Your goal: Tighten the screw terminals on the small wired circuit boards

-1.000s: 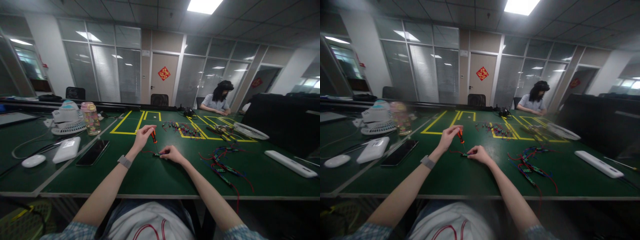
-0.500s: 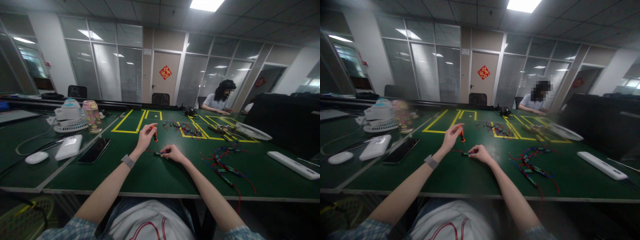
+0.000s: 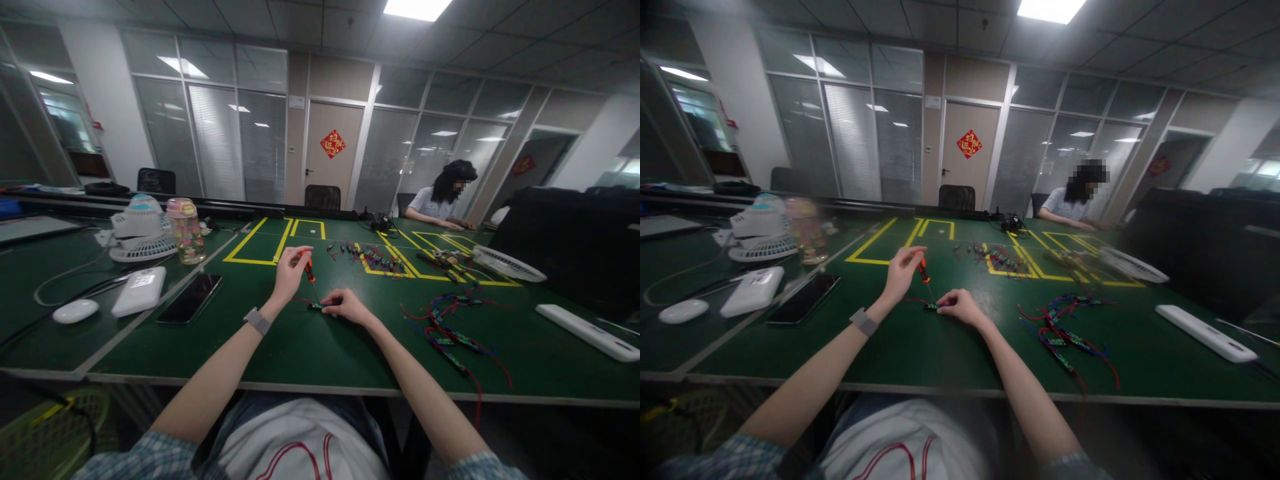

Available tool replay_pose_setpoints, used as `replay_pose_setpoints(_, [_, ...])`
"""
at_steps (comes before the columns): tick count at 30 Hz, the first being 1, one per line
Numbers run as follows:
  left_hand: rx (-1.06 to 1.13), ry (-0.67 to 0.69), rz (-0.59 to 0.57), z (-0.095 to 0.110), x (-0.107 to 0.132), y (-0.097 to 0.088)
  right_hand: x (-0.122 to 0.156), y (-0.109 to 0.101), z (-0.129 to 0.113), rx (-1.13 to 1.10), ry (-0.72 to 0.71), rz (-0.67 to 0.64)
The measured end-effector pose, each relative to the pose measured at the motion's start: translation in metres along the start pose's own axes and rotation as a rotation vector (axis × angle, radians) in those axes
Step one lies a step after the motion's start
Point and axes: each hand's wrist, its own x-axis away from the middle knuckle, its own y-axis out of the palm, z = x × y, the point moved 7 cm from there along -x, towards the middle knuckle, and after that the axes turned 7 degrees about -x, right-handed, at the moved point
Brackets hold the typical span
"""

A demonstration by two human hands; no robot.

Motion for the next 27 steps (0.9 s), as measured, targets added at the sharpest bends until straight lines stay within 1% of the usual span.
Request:
replay_pose_setpoints(2, [0.024, -0.005, -0.015, -0.001, -0.001, 0.0, 0.0, 0.0, 0.001, -0.006, 0.004, -0.002])
replay_pose_setpoints(7, [0.148, -0.081, -0.078, -0.008, -0.004, 0.003, 0.0, 0.0, 0.001, -0.014, 0.013, -0.001])
replay_pose_setpoints(13, [0.022, 0.014, -0.059, 0.003, -0.001, 0.002, 0.0, 0.001, 0.001, -0.004, 0.012, 0.005])
replay_pose_setpoints(15, [0.031, 0.012, -0.069, 0.002, -0.001, 0.003, 0.0, 0.002, 0.001, 0.003, 0.009, 0.002])
replay_pose_setpoints(19, [0.145, -0.029, -0.116, -0.004, -0.004, 0.008, 0.0, 0.001, -0.001, 0.017, -0.001, -0.003])
replay_pose_setpoints(21, [0.169, -0.045, -0.128, -0.005, -0.005, 0.009, 0.001, 0.001, -0.002, 0.021, -0.003, 0.0])
replay_pose_setpoints(27, [0.069, 0.004, -0.098, 0.002, -0.001, 0.007, 0.002, 0.0, -0.004, 0.023, 0.009, 0.008])
